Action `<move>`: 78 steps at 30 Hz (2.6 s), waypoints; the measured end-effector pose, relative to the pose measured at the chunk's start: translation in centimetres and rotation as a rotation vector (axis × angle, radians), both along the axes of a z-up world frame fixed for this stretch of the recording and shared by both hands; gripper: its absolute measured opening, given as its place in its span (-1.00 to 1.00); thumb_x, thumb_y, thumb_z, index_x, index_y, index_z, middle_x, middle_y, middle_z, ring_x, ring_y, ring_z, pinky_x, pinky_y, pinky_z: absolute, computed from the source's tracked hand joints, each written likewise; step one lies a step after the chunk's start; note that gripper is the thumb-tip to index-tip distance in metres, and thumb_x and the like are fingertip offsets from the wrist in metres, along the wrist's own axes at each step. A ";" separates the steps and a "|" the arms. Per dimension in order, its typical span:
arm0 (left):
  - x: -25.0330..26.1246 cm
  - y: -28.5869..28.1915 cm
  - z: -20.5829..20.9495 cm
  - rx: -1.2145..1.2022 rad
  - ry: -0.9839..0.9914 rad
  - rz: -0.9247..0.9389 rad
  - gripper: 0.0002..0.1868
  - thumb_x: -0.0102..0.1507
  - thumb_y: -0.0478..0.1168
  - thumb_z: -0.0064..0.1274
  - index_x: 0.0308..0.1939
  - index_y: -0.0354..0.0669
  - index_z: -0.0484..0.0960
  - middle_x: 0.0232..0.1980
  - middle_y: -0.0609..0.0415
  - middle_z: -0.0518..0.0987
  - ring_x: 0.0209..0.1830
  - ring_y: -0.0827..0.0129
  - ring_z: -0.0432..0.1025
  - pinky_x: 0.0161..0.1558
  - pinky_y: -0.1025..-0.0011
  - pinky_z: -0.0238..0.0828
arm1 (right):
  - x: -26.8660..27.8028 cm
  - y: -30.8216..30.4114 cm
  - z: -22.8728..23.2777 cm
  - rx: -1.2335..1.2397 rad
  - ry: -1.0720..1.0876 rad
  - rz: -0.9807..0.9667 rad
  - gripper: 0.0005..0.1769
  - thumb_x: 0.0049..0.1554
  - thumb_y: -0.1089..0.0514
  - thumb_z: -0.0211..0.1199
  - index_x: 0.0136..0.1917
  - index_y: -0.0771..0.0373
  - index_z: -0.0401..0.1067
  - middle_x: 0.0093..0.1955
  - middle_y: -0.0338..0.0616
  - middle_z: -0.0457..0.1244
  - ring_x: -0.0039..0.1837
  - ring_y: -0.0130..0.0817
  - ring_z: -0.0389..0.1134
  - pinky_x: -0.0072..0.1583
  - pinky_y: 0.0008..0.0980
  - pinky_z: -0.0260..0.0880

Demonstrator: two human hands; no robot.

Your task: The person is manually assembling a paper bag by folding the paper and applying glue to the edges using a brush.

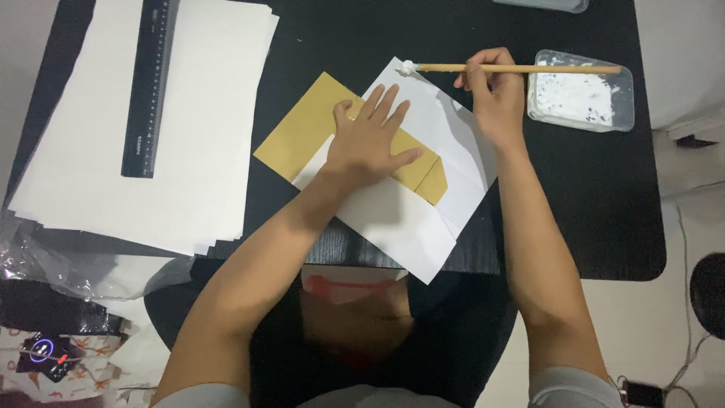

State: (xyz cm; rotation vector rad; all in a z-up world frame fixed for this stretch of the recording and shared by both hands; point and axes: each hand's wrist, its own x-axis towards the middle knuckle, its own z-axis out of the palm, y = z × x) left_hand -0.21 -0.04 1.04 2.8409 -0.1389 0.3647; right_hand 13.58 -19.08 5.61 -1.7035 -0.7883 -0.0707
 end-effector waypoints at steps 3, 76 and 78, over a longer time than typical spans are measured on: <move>0.1 0.0 -0.2 0.014 0.003 0.013 -0.09 0.31 0.43 -0.24 0.49 -0.15 0.31 0.61 -0.05 0.12 0.60 0.23 -0.10 0.25 -0.18 -0.20 | 0.0 -0.3 0.0 -0.024 -0.014 -0.006 -0.96 0.43 0.30 0.04 0.08 0.30 0.28 -0.12 -0.12 0.25 -0.07 -0.41 0.34 0.02 -0.50 0.37; -0.3 -0.1 0.4 0.037 -0.011 0.012 -0.19 0.30 0.41 -0.13 0.49 0.07 0.35 0.61 -0.09 0.10 0.61 0.15 -0.14 0.26 -0.22 -0.16 | -0.9 0.7 0.6 -0.062 -0.210 -0.137 -0.90 0.43 0.28 0.03 0.11 0.36 0.33 -0.12 -0.06 0.26 -0.08 -0.35 0.34 -0.04 -0.43 0.32; -0.3 -0.1 0.2 0.035 -0.001 0.009 -0.18 0.30 0.41 -0.14 0.50 0.07 0.34 0.62 -0.08 0.08 0.61 0.16 -0.16 0.26 -0.23 -0.17 | -0.7 0.5 0.4 -0.062 -0.222 -0.146 -0.92 0.44 0.31 0.03 0.10 0.35 0.33 -0.15 -0.07 0.25 -0.11 -0.37 0.31 -0.05 -0.44 0.29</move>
